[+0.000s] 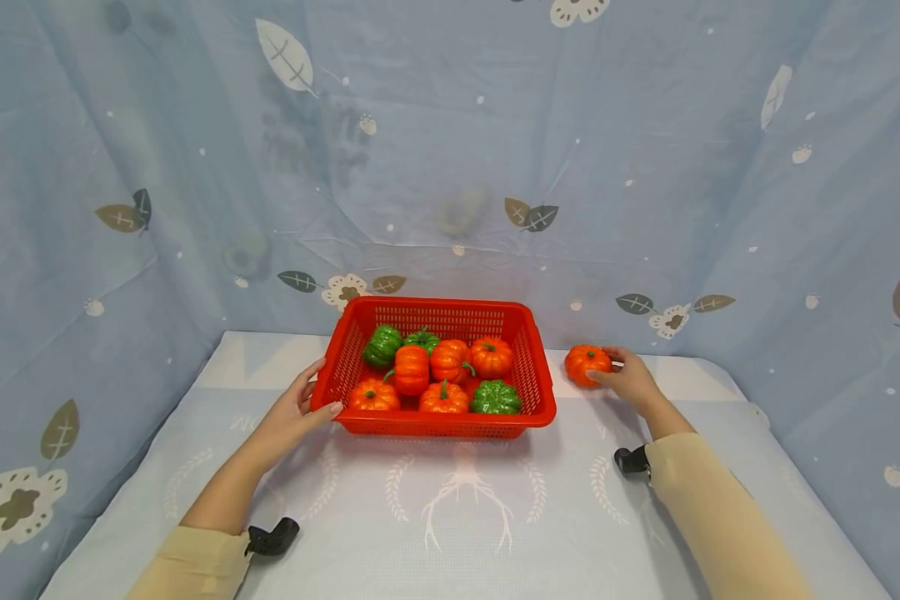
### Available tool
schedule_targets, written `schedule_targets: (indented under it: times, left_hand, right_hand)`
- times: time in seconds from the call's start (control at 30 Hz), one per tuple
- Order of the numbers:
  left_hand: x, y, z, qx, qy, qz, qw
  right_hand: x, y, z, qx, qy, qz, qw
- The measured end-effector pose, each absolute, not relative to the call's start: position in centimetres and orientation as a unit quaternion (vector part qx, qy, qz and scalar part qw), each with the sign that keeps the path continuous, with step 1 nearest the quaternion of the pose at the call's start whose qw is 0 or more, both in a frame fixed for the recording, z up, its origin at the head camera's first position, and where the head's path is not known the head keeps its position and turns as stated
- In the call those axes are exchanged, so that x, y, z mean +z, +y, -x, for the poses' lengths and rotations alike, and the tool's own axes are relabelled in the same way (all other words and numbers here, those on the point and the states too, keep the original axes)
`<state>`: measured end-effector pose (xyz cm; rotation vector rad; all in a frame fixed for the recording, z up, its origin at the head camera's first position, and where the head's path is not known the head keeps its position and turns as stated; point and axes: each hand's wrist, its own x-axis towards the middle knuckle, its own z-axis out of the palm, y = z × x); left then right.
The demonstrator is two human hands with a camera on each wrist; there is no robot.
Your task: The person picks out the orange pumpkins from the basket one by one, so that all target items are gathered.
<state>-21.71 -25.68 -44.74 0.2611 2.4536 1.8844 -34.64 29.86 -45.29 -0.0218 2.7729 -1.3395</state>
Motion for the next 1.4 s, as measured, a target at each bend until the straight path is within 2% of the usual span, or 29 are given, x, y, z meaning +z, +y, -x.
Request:
schedule_targets:
  times: [0.97,1.4]
  left_hand:
    - [-44.8,-25.7,21.8,0.600,0.796,-0.079,0.012]
    - [-44.8,-25.7,21.8,0.604,0.794,-0.073,0.016]
  right_hand:
    - [-45.4,30.0,35.8,-0.445,0.893,-0.004,0.064]
    - [-43.7,30.2,34.6,-0.448,0.891,0.015,0.072]
